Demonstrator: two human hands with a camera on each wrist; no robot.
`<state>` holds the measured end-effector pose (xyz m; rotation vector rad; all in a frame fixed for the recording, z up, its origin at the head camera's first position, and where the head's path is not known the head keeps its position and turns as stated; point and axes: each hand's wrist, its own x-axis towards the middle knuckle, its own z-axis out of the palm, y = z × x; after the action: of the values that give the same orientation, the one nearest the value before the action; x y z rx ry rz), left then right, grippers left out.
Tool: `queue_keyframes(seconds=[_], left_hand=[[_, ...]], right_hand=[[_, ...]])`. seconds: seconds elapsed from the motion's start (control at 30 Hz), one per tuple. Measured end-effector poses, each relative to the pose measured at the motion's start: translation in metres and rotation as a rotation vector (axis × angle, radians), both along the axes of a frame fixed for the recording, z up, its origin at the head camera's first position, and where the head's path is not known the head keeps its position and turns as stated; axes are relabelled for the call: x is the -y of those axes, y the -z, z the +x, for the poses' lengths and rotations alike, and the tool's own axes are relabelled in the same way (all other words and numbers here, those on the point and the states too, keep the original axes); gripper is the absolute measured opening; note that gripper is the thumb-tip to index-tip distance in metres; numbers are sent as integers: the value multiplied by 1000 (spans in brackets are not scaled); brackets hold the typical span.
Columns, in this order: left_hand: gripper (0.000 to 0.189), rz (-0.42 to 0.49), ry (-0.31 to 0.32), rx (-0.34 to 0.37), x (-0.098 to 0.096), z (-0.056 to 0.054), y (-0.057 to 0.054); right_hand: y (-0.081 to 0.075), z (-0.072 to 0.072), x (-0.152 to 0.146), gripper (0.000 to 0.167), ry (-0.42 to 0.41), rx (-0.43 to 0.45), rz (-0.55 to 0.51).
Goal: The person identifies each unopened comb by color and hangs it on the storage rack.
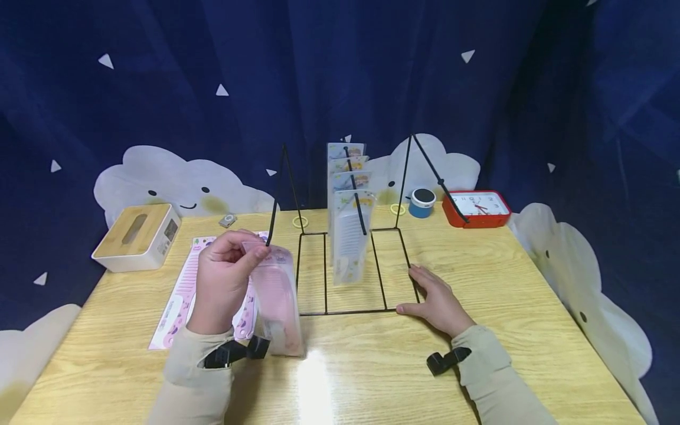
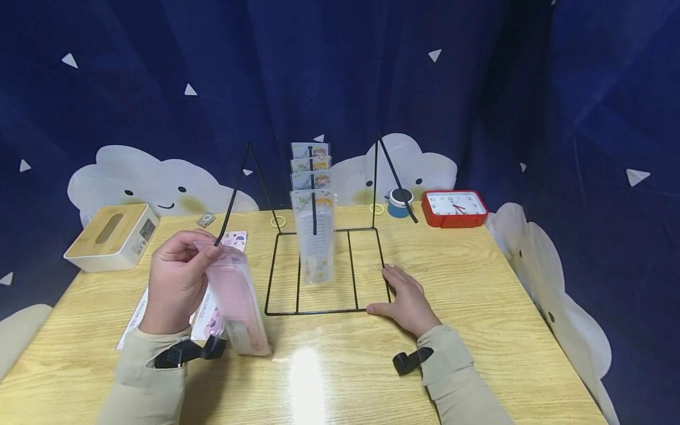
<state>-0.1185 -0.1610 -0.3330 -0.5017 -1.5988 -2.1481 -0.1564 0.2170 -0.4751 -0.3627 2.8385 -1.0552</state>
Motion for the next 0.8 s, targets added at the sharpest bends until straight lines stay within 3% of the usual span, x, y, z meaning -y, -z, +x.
queue_keyframes(seconds=[0.07,0.2,0.37,0.53,0.7,0.8], left_hand=[[7,-1,23,-40,-3,4,-4],[6,-25,-4,-64,-9,11,-11],[8,14,-21,-86,-14,13,-15],[4,41,26,-89,-15,10,-15],[3,88,111,-87,-15,-1,-14],[4,100,123,-65,-15,-7,-13]], right_hand=[[0,0,0,104,2,1,-2],[0,0,-1,104,4,3,-2],[0,0,-2,104,5,6,-2],[0,0,-2,104,7,11,-7],[1,0,-3,104,8,4,-2],[1,0,-3,105,3,4,-4]])
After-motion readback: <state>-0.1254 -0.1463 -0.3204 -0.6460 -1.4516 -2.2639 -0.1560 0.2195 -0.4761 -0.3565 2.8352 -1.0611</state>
